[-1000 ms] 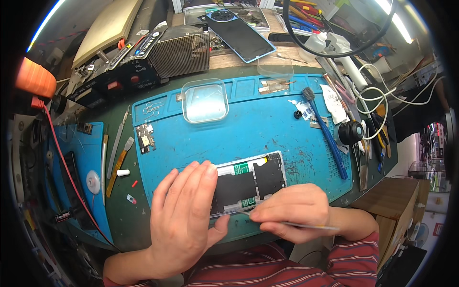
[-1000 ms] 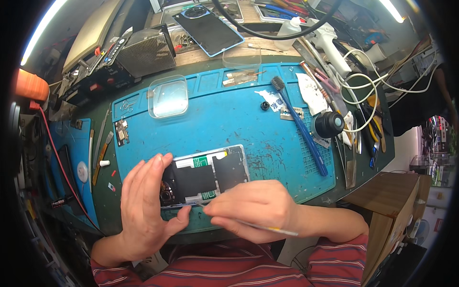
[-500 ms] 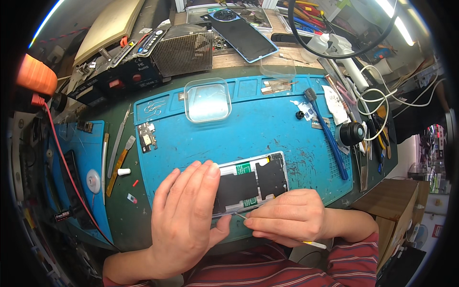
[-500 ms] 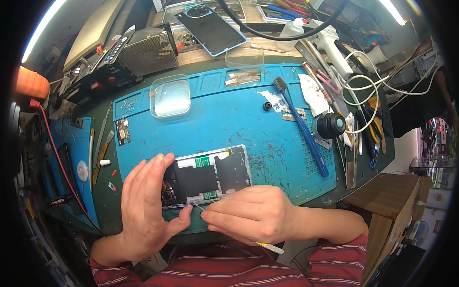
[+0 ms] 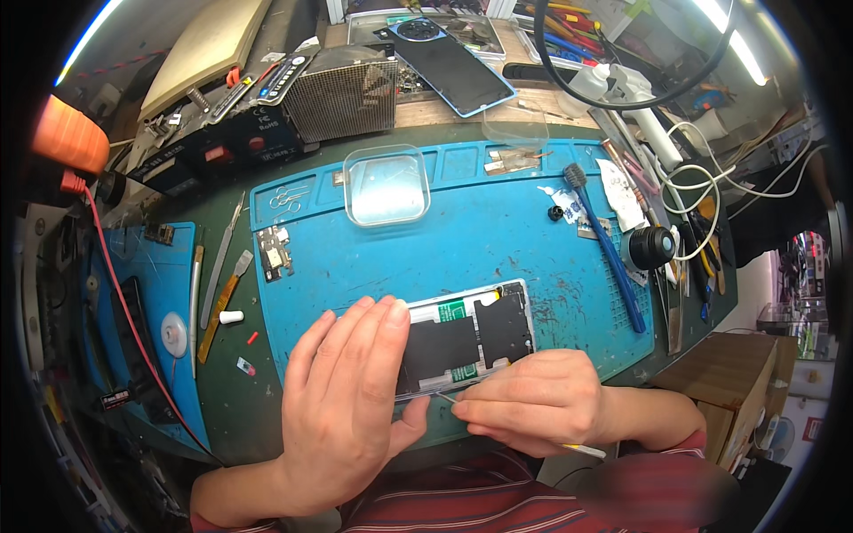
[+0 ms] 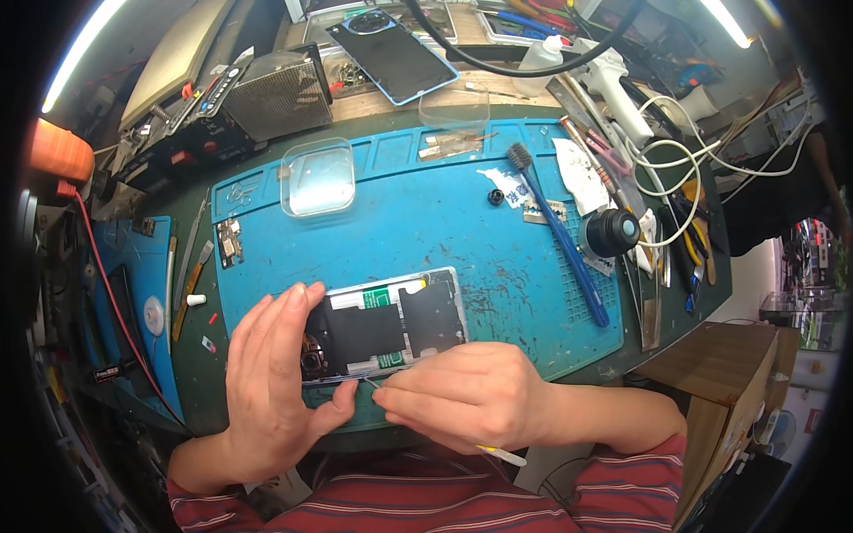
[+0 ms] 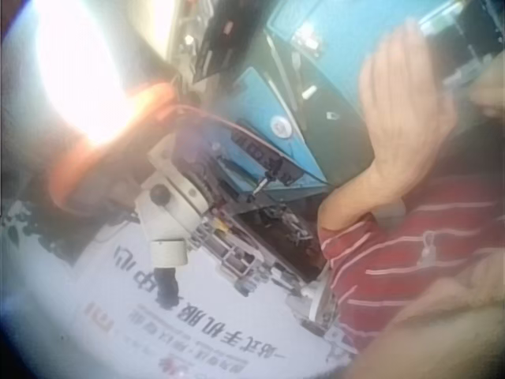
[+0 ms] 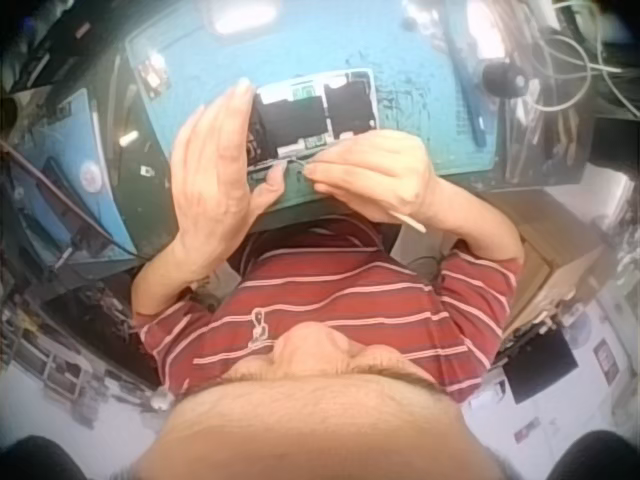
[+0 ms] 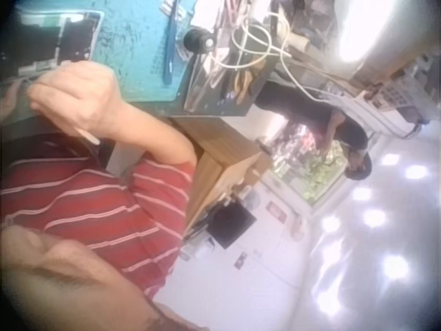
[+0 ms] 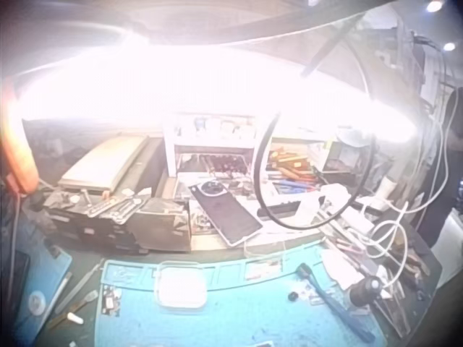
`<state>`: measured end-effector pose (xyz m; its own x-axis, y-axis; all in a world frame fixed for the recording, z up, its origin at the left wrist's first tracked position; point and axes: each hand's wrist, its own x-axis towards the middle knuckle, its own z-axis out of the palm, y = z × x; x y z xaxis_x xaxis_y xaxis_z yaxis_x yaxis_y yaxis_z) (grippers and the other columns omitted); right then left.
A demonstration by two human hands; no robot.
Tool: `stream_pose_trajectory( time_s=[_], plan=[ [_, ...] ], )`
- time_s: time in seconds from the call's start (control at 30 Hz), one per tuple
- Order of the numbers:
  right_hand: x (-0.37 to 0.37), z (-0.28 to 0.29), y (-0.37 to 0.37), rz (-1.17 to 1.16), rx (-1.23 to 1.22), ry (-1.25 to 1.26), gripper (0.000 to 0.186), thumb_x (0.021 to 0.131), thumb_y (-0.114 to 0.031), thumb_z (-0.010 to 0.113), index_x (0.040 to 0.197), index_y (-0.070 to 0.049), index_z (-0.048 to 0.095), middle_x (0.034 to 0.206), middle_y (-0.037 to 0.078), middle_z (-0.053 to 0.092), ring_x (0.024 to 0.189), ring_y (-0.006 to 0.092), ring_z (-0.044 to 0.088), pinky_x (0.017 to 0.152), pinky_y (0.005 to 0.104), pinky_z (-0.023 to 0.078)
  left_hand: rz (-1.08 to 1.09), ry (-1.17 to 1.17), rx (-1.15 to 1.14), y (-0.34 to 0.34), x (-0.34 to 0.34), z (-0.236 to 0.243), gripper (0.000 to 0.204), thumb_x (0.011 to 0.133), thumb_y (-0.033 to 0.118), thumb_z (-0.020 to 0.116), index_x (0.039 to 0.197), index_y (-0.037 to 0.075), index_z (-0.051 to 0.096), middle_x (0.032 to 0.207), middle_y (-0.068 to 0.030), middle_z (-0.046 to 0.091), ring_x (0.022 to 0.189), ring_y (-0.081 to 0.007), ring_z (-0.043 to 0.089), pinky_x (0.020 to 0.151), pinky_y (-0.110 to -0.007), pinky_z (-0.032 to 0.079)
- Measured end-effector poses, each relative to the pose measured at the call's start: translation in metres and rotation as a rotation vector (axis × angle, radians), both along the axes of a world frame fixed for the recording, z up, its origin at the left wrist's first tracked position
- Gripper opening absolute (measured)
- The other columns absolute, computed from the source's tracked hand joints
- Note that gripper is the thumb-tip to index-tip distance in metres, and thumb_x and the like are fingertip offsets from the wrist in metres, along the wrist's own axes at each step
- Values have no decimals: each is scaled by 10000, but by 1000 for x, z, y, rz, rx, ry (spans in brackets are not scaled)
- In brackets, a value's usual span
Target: The person disassembles a smartphone on a workbench, uses a screwdriver and tweezers to remove and reattach internal components, and tests the device by powering it on. The person then continues to adjust internal parts with a screwdriver.
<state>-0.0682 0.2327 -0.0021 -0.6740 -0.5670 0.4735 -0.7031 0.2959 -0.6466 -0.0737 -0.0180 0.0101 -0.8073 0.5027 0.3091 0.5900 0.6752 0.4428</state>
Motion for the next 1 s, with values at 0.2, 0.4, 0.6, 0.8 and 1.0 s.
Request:
stream_pose_trajectory(
  time_s=[0.2,0.4,0.6,0.8,1.0],
  plan=[
    [1,0,1,6,6,-21,249,821,-65,859,1057,-33,785,978,69,791,780,217,774,651,312,617,-10,-23,-2,-1,3,1,1050,704,94,894,1594,-67,360,1442,-221,644,1322,-415,609,1138,-565,442],
    [5,1,4,4,-4,34,278,826,-69,860,1093,-43,785,973,79,787,778,227,773,657,327,625,-27,-13,-16,-2,3,2,1068,690,83,910,1597,-55,363,1467,-209,620,1331,-414,600,1151,-553,437],
    [-6,24,40,-275,360,434,386,809,-45,768,1195,-59,767,1047,92,731,867,254,740,700,374,606,-88,-146,-96,-18,-6,21,1158,687,166,968,1640,16,328,1496,-190,576,1392,-396,540,1213,-525,384],
    [-3,31,49,-489,723,590,484,826,-45,694,1308,-79,725,1198,81,689,1050,253,688,858,396,556,-79,-253,-132,-53,-11,32,1183,714,207,971,1673,66,293,1402,-187,579,1329,-377,540,1164,-492,426],
    [7,38,12,-179,491,386,567,874,-333,833,1341,-53,678,1330,110,684,1195,284,675,986,415,551,-143,-228,-84,-54,-14,33,1125,735,193,950,1657,65,318,1270,-193,614,1225,-380,586,1070,-449,494]
  ],
)
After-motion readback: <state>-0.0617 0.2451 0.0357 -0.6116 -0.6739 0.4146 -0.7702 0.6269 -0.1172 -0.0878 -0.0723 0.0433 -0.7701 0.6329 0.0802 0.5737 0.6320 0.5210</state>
